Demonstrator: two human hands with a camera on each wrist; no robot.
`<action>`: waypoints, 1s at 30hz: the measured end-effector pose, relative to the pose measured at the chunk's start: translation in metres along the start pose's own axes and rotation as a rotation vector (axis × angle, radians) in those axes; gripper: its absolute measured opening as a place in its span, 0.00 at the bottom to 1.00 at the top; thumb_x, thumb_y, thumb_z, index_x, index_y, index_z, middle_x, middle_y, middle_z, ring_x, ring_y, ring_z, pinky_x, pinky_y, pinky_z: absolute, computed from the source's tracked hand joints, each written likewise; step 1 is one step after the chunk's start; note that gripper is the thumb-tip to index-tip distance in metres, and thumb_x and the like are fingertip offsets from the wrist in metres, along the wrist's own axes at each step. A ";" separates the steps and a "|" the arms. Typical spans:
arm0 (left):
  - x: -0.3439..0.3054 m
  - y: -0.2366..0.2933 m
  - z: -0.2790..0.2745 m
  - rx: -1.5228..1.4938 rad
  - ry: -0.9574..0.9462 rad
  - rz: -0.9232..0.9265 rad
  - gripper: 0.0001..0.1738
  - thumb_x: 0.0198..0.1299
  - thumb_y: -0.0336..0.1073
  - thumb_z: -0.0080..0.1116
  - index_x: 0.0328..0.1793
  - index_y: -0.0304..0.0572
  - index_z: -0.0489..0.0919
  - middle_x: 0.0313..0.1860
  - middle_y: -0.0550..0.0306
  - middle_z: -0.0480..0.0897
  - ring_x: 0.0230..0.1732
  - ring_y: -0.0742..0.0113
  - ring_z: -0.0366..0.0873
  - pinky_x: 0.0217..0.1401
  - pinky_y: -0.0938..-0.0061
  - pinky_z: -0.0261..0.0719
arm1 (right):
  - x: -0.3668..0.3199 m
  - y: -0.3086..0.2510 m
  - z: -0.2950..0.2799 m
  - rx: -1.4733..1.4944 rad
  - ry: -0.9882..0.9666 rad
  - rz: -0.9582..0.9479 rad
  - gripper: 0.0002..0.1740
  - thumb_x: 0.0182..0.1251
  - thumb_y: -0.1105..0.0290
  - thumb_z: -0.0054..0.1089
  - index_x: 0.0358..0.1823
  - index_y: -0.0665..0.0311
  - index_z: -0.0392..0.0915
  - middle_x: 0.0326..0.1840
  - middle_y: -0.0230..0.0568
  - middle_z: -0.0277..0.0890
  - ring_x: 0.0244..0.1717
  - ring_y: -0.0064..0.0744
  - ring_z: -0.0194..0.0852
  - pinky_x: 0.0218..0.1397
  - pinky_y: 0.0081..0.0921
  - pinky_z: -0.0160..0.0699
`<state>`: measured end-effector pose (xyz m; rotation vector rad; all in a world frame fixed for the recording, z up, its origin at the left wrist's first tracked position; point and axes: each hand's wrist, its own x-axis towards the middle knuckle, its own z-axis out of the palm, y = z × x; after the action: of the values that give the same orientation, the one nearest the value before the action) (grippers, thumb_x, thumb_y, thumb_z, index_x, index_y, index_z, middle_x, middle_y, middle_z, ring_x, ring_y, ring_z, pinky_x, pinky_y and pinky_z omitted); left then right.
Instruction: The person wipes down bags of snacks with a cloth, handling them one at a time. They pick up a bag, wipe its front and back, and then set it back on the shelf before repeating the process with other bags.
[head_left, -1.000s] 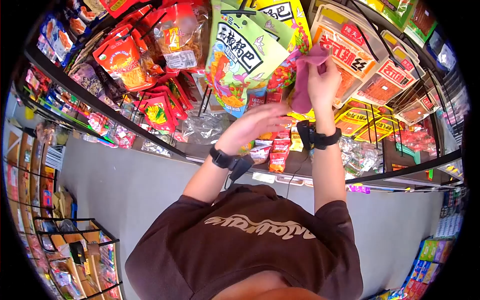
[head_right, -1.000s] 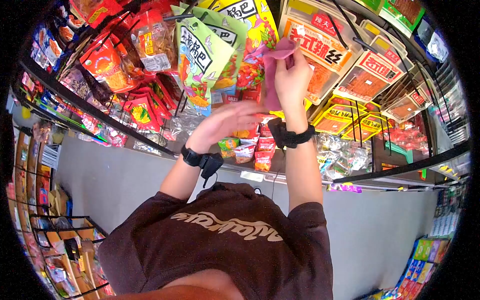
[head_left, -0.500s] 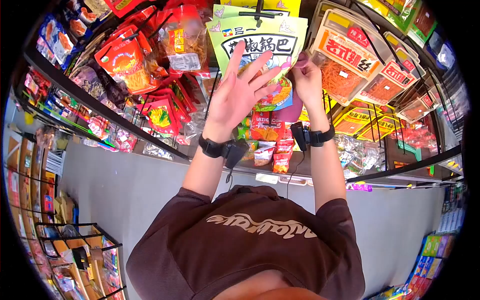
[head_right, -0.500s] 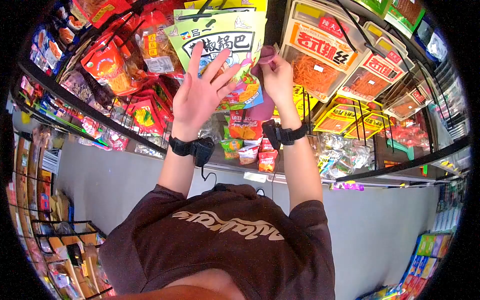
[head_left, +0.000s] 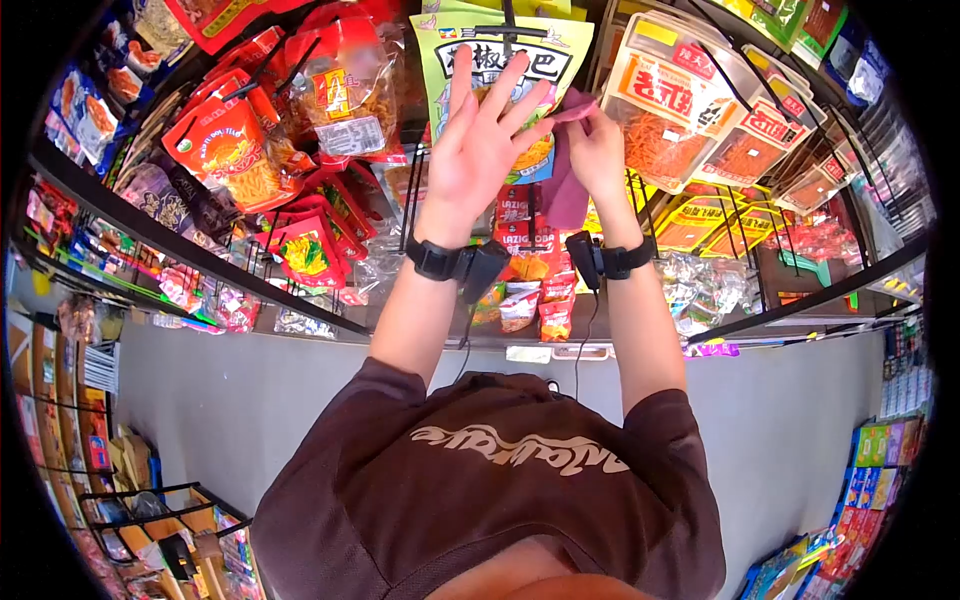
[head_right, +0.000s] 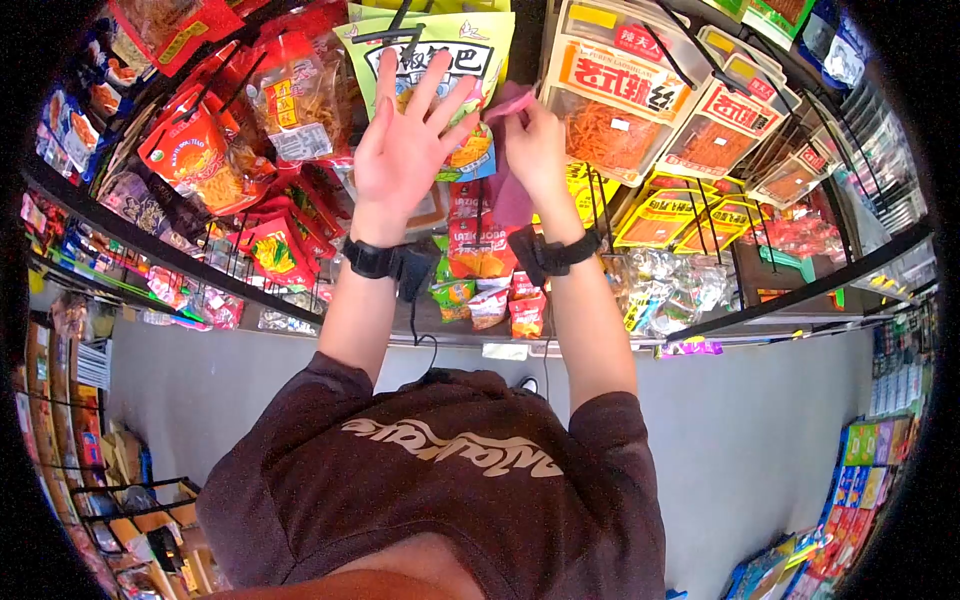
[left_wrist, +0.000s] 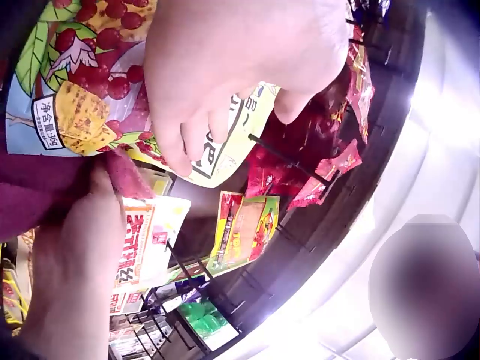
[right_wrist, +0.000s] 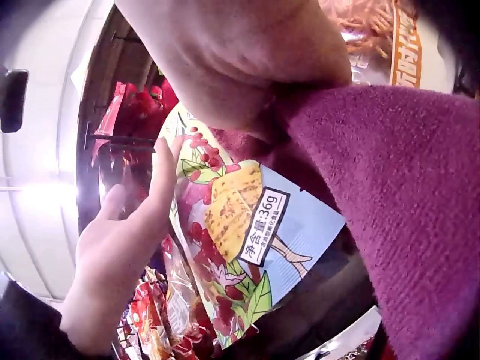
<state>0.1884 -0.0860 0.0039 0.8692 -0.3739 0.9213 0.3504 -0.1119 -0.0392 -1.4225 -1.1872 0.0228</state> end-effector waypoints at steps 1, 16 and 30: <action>-0.003 -0.001 -0.001 0.036 0.000 -0.016 0.27 0.65 0.46 0.37 0.70 0.65 0.50 0.71 0.46 0.50 0.70 0.42 0.48 0.67 0.50 0.53 | -0.003 0.002 -0.003 0.044 0.051 -0.033 0.10 0.58 0.73 0.50 0.39 0.68 0.76 0.29 0.52 0.77 0.34 0.44 0.79 0.37 0.29 0.73; -0.008 -0.065 0.013 0.740 0.216 0.042 0.24 0.63 0.35 0.43 0.64 0.38 0.60 0.64 0.45 0.64 0.64 0.53 0.62 0.63 0.67 0.61 | -0.049 -0.006 -0.145 0.851 0.591 0.263 0.23 0.68 0.52 0.40 0.54 0.61 0.66 0.50 0.39 0.70 0.51 0.36 0.70 0.54 0.34 0.71; 0.014 -0.155 0.023 0.902 0.249 -0.148 0.09 0.58 0.34 0.56 0.39 0.37 0.72 0.32 0.61 0.78 0.34 0.79 0.74 0.37 0.82 0.71 | -0.034 0.033 -0.154 0.833 0.509 0.276 0.27 0.68 0.52 0.43 0.59 0.65 0.60 0.54 0.39 0.66 0.52 0.30 0.67 0.53 0.29 0.69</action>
<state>0.3241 -0.1439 -0.0493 1.5515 0.3622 1.0487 0.4515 -0.2377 -0.0410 -0.7608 -0.4491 0.2964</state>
